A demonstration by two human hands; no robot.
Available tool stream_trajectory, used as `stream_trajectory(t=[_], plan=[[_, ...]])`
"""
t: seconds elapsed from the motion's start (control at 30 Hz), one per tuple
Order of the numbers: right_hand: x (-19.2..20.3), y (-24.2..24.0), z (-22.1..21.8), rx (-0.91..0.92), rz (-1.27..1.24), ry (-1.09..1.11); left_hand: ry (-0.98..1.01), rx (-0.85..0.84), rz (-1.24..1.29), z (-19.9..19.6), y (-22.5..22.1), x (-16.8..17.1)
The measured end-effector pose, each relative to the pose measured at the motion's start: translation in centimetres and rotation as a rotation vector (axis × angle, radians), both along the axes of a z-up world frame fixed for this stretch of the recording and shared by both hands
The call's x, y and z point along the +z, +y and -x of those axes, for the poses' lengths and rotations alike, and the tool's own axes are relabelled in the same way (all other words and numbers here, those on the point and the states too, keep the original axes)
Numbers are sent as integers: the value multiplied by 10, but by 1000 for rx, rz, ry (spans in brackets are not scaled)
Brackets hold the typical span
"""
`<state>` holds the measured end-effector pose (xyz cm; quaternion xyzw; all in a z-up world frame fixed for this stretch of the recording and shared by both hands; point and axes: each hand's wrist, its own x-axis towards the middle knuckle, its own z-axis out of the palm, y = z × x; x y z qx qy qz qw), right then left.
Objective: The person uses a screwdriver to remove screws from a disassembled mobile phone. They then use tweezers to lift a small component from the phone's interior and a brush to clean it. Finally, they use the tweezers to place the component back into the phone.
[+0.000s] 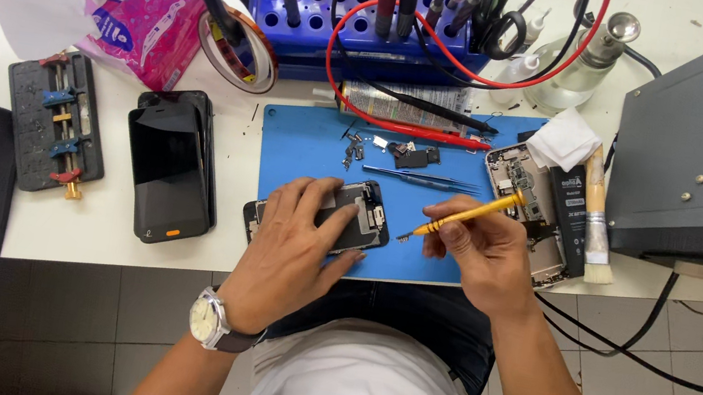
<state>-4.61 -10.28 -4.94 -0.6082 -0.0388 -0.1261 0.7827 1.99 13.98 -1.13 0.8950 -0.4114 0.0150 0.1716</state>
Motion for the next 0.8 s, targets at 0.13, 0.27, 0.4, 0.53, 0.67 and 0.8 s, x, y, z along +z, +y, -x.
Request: stream_trajectory(t=[0.13,0.27,0.4,0.53,0.67,0.8], plan=[[13,8,-20,-101,311,-98,-5,-34,95,4,-7,-8],[-1,14,-23,-133,352,-105,-25,-57,112,4,-8,-14],[-8,21,-27,-184,435,-251,-51,-60,123,4,-6,-21],[-24,19,-29,-187,492,-349,-66,-57,119,5,-6,-22],[-30,20,-28,-199,509,-349,-62,-65,130,4,-5,-20],[-31,24,-27,-213,539,-358,-59,-57,112,3,-5,-18]])
